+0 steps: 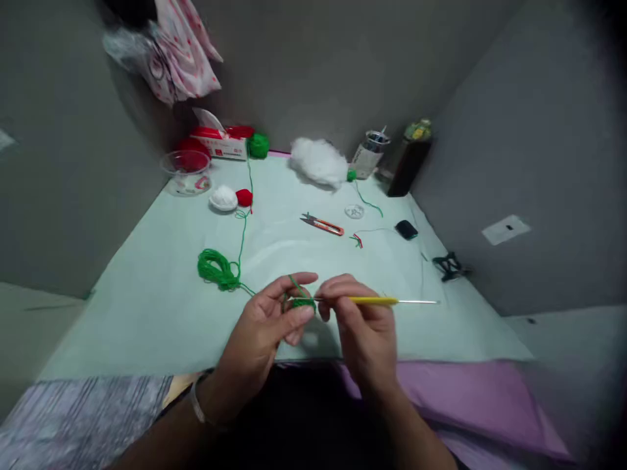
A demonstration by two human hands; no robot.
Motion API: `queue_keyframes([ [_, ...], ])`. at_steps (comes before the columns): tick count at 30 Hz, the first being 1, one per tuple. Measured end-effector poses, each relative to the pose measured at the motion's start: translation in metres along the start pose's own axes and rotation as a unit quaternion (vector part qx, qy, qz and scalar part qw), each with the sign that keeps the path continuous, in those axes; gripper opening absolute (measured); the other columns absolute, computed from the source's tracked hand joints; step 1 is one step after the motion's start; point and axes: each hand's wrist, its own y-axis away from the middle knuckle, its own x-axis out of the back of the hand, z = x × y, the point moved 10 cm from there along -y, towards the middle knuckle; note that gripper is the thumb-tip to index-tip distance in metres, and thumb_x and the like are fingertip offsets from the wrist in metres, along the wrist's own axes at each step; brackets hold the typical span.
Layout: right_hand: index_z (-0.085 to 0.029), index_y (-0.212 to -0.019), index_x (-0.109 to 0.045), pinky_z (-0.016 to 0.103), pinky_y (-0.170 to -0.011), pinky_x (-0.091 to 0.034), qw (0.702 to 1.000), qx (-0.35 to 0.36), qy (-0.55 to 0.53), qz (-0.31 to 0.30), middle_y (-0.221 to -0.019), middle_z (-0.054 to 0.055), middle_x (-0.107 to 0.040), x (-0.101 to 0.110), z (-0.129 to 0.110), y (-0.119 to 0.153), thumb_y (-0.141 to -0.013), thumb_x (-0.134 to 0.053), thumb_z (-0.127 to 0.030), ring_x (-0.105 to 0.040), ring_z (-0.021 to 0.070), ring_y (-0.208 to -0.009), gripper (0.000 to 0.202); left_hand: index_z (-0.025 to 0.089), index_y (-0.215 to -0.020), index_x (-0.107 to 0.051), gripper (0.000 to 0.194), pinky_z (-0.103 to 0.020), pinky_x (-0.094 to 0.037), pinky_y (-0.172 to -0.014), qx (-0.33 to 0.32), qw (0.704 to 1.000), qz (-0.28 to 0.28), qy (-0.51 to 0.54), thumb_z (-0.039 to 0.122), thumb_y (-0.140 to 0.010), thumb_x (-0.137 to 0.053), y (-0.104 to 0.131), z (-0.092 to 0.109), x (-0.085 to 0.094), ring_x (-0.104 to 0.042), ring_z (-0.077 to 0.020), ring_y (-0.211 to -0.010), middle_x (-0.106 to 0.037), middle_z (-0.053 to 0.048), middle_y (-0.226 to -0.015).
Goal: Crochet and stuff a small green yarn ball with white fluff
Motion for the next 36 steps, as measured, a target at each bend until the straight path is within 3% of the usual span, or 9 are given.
queue_keyframes([
  [5, -0.029, -0.101, -0.081, 0.024, -0.067, -0.049, 0.998, -0.045, -0.025, 0.023, -0.093, 0.001, -0.073, 0.002, 0.014, -0.001, -0.101, -0.066, -0.027, -0.06, 0.0104, -0.073, 0.014, 0.023, -0.117, -0.08, 0.027, -0.021, -0.043, -0.064, 0.003, 1.0, 0.017, -0.017, 0.033, -0.092, -0.076, 0.0, -0.002, 0.006, -0.055, -0.0066, -0.06, -0.066, 0.0, -0.074],
  [11, -0.024, -0.094, -0.08, 0.023, -0.062, -0.05, 0.987, -0.111, -0.099, 0.059, -0.084, 0.002, -0.072, 0.006, 0.025, -0.002, -0.097, -0.071, -0.033, -0.061, 0.0096, -0.066, 0.014, 0.026, -0.115, -0.08, 0.026, -0.019, -0.039, -0.057, -0.008, 0.999, 0.025, -0.025, 0.027, -0.089, -0.079, -0.001, 0.001, 0.011, -0.049, -0.0022, -0.055, -0.061, 0.002, -0.083],
  [23, -0.021, -0.098, -0.074, 0.021, -0.057, -0.055, 0.99, -0.08, -0.116, -0.007, -0.091, 0.004, -0.077, -0.001, 0.01, -0.006, -0.106, -0.055, -0.031, -0.068, 0.0095, -0.063, 0.022, 0.028, -0.112, -0.082, 0.027, -0.017, -0.04, -0.054, -0.027, 0.998, 0.015, -0.057, 0.026, -0.085, -0.081, -0.001, 0.01, 0.011, -0.046, -0.004, -0.059, -0.059, 0.001, -0.084],
  [26, -0.023, -0.101, -0.073, 0.025, -0.061, -0.057, 0.998, -0.047, -0.037, -0.012, -0.096, 0.004, -0.076, 0.0, 0.0, -0.003, -0.107, -0.052, -0.027, -0.068, 0.011, -0.068, 0.022, 0.029, -0.115, -0.081, 0.029, -0.016, -0.042, -0.056, -0.04, 0.994, 0.019, -0.098, 0.026, -0.086, -0.08, 0.0, 0.014, 0.014, -0.047, -0.006, -0.062, -0.058, 0.002, -0.08],
  [29, -0.024, -0.11, -0.072, 0.03, -0.069, -0.059, 0.992, 0.036, 0.115, -0.037, -0.099, 0.005, -0.074, -0.006, -0.019, 0.002, -0.107, -0.049, -0.019, -0.07, 0.0138, -0.076, 0.023, 0.03, -0.117, -0.081, 0.031, -0.015, -0.047, -0.064, -0.069, 0.984, 0.049, -0.155, 0.02, -0.087, -0.079, 0.002, 0.018, 0.019, -0.05, -0.0063, -0.067, -0.06, 0.002, -0.083],
  [31, -0.023, -0.115, -0.071, 0.031, -0.073, -0.06, 0.957, 0.126, 0.252, -0.069, -0.101, 0.006, -0.074, -0.017, -0.032, 0.009, -0.105, -0.052, -0.015, -0.071, 0.0165, -0.085, 0.023, 0.03, -0.119, -0.08, 0.037, -0.014, -0.048, -0.069, -0.093, 0.979, 0.078, -0.162, 0.016, -0.085, -0.081, 0.005, 0.021, 0.021, -0.053, -0.0062, -0.071, -0.063, 0.002, -0.086],
  [34, -0.021, -0.119, -0.072, 0.032, -0.079, -0.061, 0.864, 0.262, 0.421, -0.087, -0.108, 0.009, -0.073, -0.035, -0.045, 0.024, -0.098, -0.064, -0.01, -0.071, 0.0202, -0.097, 0.026, 0.032, -0.133, -0.072, 0.054, -0.012, -0.044, -0.054, -0.055, 0.994, 0.073, -0.06, 0.019, -0.082, -0.084, 0.004, 0.011, 0.018, -0.049, -0.0037, -0.059, -0.061, 0.003, -0.085],
  [35, -0.021, -0.12, -0.073, 0.032, -0.08, -0.061, 0.849, 0.286, 0.437, -0.081, -0.11, 0.01, -0.072, -0.037, -0.046, 0.027, -0.096, -0.066, -0.009, -0.071, 0.0206, -0.099, 0.028, 0.031, -0.137, -0.069, 0.058, -0.012, -0.039, -0.047, -0.018, 0.998, 0.055, -0.01, 0.02, -0.082, -0.084, 0.002, 0.004, 0.014, -0.043, -0.0019, -0.052, -0.059, 0.004, -0.081],
  [36, -0.022, -0.121, -0.073, 0.032, -0.08, -0.061, 0.856, 0.288, 0.424, -0.068, -0.111, 0.01, -0.072, -0.034, -0.047, 0.026, -0.096, -0.066, -0.009, -0.07, 0.0205, -0.099, 0.029, 0.028, -0.137, -0.068, 0.058, -0.012, -0.033, -0.042, 0.019, 0.998, 0.039, 0.034, 0.021, -0.082, -0.084, 0.0, -0.001, 0.011, -0.035, -0.0001, -0.046, -0.056, 0.006, -0.077],
])
